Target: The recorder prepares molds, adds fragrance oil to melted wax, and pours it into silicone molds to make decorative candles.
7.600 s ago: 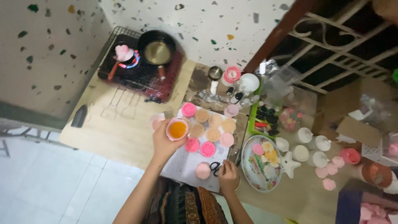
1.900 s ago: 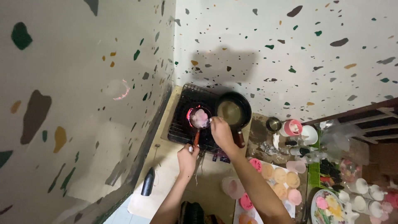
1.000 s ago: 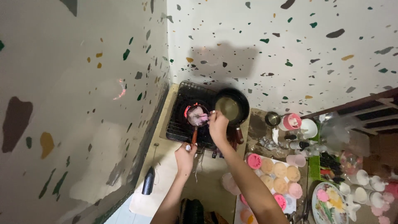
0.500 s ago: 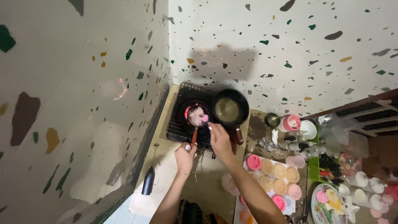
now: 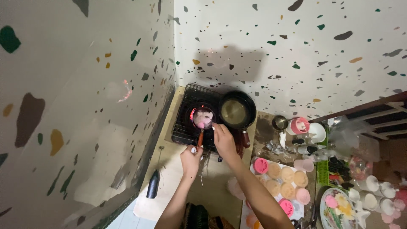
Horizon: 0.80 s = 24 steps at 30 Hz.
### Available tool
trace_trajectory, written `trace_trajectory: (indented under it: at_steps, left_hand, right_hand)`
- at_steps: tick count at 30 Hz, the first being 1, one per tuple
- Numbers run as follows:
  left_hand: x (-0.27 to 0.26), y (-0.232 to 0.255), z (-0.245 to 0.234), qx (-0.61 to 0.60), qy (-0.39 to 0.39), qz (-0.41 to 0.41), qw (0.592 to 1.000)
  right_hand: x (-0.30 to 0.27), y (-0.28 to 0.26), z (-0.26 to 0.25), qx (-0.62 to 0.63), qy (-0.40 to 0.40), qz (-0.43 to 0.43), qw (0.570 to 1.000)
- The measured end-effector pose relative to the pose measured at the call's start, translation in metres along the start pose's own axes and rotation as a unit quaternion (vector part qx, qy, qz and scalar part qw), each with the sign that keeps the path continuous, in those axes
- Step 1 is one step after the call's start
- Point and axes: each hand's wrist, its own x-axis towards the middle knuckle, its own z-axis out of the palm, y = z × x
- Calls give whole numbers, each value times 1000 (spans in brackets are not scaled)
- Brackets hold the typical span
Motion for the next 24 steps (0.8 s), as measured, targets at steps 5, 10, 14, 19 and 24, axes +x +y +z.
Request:
trace_trajectory:
  at_steps: [5, 10, 14, 19, 24]
  left_hand:
    - [2, -1, -1, 26, -6, -6, 1000]
    - [2, 1, -2, 27, -12, -11, 1000]
    - [1, -1, -3, 27, -8, -1, 1000]
    - [1, -6, 1, 4, 6, 20, 1000]
    - [0, -3, 1, 21, 6, 3, 1000]
  right_hand:
    - [10, 11, 4, -20, -5, -32, 999]
    - [17, 3, 1, -26, -10, -37, 999]
    - [14, 3, 1, -10, -4, -32, 999]
    - [-2, 16, 11, -33, -26, -29, 999]
    - [-6, 4, 0, -36, -13, -10, 999]
